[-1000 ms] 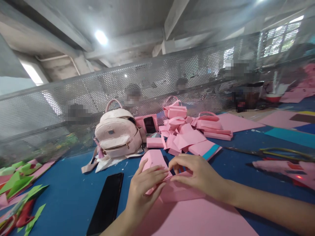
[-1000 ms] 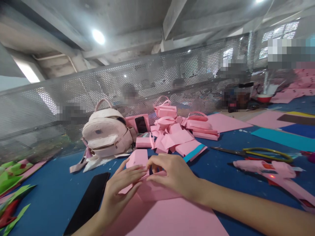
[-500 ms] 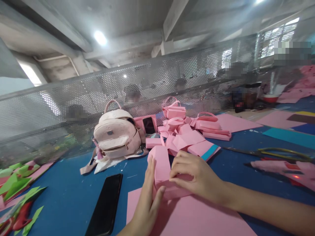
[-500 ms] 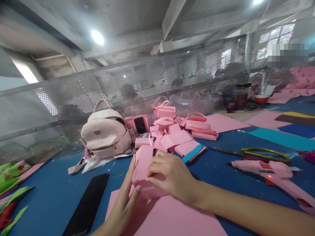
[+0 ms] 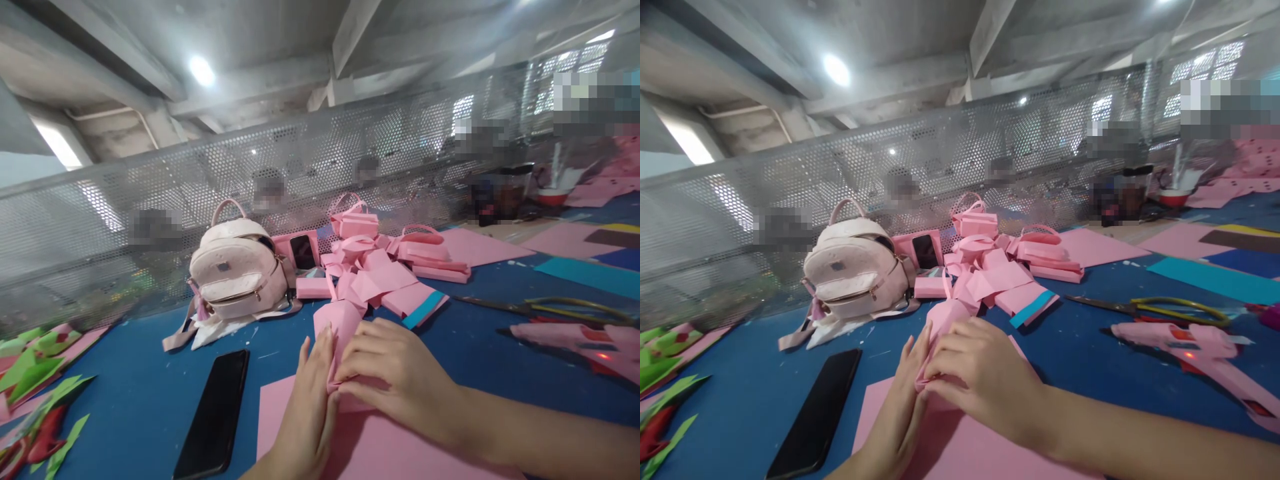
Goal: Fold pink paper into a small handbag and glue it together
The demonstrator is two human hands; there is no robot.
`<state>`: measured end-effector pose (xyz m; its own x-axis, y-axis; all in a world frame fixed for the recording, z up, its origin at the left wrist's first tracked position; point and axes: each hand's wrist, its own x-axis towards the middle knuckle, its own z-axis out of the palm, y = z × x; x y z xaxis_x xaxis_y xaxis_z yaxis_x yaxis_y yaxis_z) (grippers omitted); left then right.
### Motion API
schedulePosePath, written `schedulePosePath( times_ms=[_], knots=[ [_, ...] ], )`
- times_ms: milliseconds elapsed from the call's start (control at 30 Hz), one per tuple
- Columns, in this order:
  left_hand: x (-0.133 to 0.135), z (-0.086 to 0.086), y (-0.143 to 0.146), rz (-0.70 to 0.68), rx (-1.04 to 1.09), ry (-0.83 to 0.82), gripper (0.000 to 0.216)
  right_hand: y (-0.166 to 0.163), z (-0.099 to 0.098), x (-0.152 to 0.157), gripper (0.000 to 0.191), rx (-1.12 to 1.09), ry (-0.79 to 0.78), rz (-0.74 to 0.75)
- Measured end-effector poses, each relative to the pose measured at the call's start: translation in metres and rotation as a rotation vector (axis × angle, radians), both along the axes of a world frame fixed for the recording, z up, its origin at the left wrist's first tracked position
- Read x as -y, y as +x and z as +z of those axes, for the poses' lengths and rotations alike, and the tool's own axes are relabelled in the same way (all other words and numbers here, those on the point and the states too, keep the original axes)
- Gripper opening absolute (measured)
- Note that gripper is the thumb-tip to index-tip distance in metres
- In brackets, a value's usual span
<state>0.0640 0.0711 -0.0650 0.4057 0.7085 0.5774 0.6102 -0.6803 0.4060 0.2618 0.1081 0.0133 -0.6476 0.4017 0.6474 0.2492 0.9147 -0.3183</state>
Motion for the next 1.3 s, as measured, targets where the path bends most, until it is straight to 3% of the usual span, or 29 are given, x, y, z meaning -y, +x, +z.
schedulePosePath(
  times_ms=[200,333,467,600,700,800,933,1100,1300],
  knots=[
    [0.001,0.005,0.006,0.046,-0.088,0.056,0.063,-0.004,-0.002,0.006,0.016,-0.007,0.024,-0.03],
    [0.002,0.017,0.002,0.031,-0.139,0.081,0.066,-0.001,-0.003,0.005,0.029,0.019,0.365,0.002],
    [0.002,0.044,-0.011,-0.062,-0.122,0.116,0.081,0.005,-0.003,-0.005,0.028,0.095,0.661,0.088],
    [-0.006,0.067,-0.025,0.086,0.09,0.043,0.074,0.008,-0.006,-0.011,0.015,0.065,0.806,0.187],
    [-0.023,0.074,-0.041,0.164,0.261,-0.071,0.072,0.007,-0.007,-0.008,0.015,0.075,0.808,0.251],
    [-0.042,0.078,-0.065,0.084,0.333,-0.321,0.062,0.006,-0.007,-0.004,0.016,0.071,0.804,0.275],
    [-0.051,0.086,-0.095,0.002,0.281,-0.502,0.053,0.005,-0.004,-0.006,0.021,0.034,0.788,0.306],
    [-0.043,0.097,-0.106,-0.057,0.227,-0.563,0.033,0.009,0.003,-0.011,0.023,0.003,0.699,0.313],
    [-0.037,0.103,-0.111,-0.121,0.201,-0.562,0.048,0.017,0.014,-0.012,0.029,-0.051,0.565,0.259]
  ],
)
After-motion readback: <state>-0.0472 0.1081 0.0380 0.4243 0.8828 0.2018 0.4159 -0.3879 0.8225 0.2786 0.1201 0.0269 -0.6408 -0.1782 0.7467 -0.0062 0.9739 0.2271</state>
